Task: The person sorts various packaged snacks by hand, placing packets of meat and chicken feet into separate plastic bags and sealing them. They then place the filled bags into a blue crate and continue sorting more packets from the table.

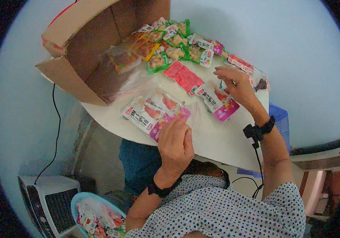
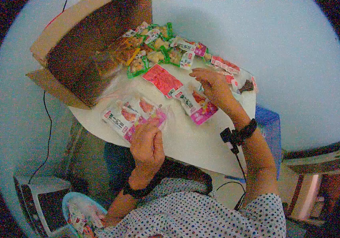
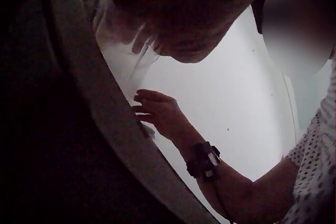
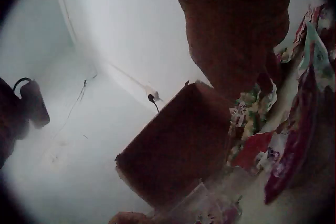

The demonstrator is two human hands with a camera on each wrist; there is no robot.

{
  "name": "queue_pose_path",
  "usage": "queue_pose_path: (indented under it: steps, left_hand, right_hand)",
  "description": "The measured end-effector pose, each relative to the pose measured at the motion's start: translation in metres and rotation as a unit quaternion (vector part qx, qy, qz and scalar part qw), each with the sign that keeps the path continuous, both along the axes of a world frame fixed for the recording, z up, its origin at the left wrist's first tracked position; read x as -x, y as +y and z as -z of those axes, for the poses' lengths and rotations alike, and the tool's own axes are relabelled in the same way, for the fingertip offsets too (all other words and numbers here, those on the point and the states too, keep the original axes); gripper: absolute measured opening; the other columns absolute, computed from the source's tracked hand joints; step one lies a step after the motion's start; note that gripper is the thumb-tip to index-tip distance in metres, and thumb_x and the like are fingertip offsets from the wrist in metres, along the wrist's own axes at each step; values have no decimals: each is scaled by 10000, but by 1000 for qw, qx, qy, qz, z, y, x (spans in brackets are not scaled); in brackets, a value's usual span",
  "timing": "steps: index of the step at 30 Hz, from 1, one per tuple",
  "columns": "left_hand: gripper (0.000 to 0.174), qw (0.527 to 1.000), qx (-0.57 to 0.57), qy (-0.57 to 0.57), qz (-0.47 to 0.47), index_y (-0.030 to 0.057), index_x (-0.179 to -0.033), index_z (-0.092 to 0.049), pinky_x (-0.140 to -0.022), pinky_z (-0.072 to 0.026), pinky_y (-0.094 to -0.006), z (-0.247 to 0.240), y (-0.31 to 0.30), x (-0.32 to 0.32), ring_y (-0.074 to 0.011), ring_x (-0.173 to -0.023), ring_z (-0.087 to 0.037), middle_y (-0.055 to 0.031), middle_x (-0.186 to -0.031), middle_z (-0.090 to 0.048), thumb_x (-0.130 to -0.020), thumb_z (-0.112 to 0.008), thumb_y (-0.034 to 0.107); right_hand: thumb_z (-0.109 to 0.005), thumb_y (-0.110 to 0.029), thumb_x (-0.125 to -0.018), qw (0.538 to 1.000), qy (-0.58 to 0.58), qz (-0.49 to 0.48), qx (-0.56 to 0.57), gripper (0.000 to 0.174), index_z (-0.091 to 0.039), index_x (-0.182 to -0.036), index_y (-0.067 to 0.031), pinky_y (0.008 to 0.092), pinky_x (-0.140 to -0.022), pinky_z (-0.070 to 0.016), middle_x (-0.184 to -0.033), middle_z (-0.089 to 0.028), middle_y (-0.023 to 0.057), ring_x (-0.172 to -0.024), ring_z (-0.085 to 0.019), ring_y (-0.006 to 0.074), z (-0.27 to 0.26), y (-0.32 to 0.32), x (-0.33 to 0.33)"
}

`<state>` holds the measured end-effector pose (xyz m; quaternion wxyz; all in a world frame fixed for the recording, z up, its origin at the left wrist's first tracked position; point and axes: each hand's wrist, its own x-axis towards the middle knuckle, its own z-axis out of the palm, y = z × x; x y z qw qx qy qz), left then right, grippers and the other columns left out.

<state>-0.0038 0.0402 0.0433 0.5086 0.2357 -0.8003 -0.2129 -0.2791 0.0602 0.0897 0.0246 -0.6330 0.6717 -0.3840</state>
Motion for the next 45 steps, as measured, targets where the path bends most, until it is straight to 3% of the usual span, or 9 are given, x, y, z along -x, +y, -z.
queue_pose_path:
  steps: [6,9,12,18,24,27,32,38,45]
  left_hand:
    - [115,1000,12,-5,-13,-9,-939,-607,-880,-477,-469,1,1,0,-374,-999,-635,-169,-1033,-664,-830,-642,-13]
    - [116,1000,12,-3,-10,-9,-942,-609,-884,-476,-468,4,1,0,-375,-1004,-635,-169,-1038,-665,-832,-645,-8]
    - [116,1000,10,-9,-11,-10,-944,-610,-887,-478,-469,3,1,0,-376,-1006,-635,-172,-1038,-665,-833,-646,-4]
    - [111,1000,15,-16,-1,-11,-937,-610,-889,-480,-465,1,0,1,-381,-1004,-634,-178,-1031,-665,-833,-646,1]
    - [116,1000,10,-18,-6,-15,-927,-616,-881,-488,-459,0,1,1,-383,-1002,-634,-179,-1027,-663,-818,-653,0]
    - [119,1000,11,5,-13,-12,-918,-615,-887,-488,-457,2,3,2,-380,-1009,-633,-177,-1022,-663,-807,-657,-2]
    - [133,1000,15,1,-12,-8,-914,-612,-893,-489,-459,-1,2,0,-376,-1021,-630,-177,-1034,-661,-793,-669,-3]
    - [138,1000,13,-5,-10,-17,-927,-609,-907,-488,-460,-2,4,2,-371,-1049,-627,-178,-1061,-660,-802,-663,2]
    - [146,1000,6,3,-1,-20,-935,-610,-910,-486,-470,-3,3,1,-373,-1060,-624,-181,-1067,-660,-810,-672,21]
  right_hand:
    - [-718,-249,-821,967,33,196,-159,310,-688,-1025,-18,390,-756,-536,-994,-685,193,-869,-675,322,-28,23,-32]
    - [-729,-439,-799,950,171,220,-143,451,-683,-948,-16,430,-738,-534,-919,-682,202,-844,-671,353,-25,46,-45]
    - [-711,-569,-771,909,149,236,-310,563,-671,-880,-18,450,-741,-529,-889,-680,200,-834,-665,374,-18,60,-48]
    - [-801,-485,-720,949,1,218,-230,521,-643,-830,-1,435,-680,-489,-823,-658,183,-756,-639,353,6,67,-34]
    - [-782,-258,-806,961,-52,226,-149,326,-649,-918,17,363,-626,-472,-771,-637,119,-693,-612,216,12,72,-32]
    - [-698,-146,-880,931,-326,163,-17,198,-638,-998,0,306,-601,-470,-775,-632,66,-681,-582,133,16,77,-37]
    - [-595,-83,-942,960,-196,194,-40,57,-582,-965,-32,228,-567,-452,-810,-625,16,-675,-560,63,0,104,-29]
    - [-588,-98,-945,872,-462,136,-91,128,-597,-1053,-31,233,-577,-471,-835,-645,17,-689,-584,71,-25,119,-58]
    - [-577,-55,-943,750,-653,67,-81,161,-584,-1069,46,299,-802,-574,-1017,-686,128,-863,-680,147,-19,115,-91]
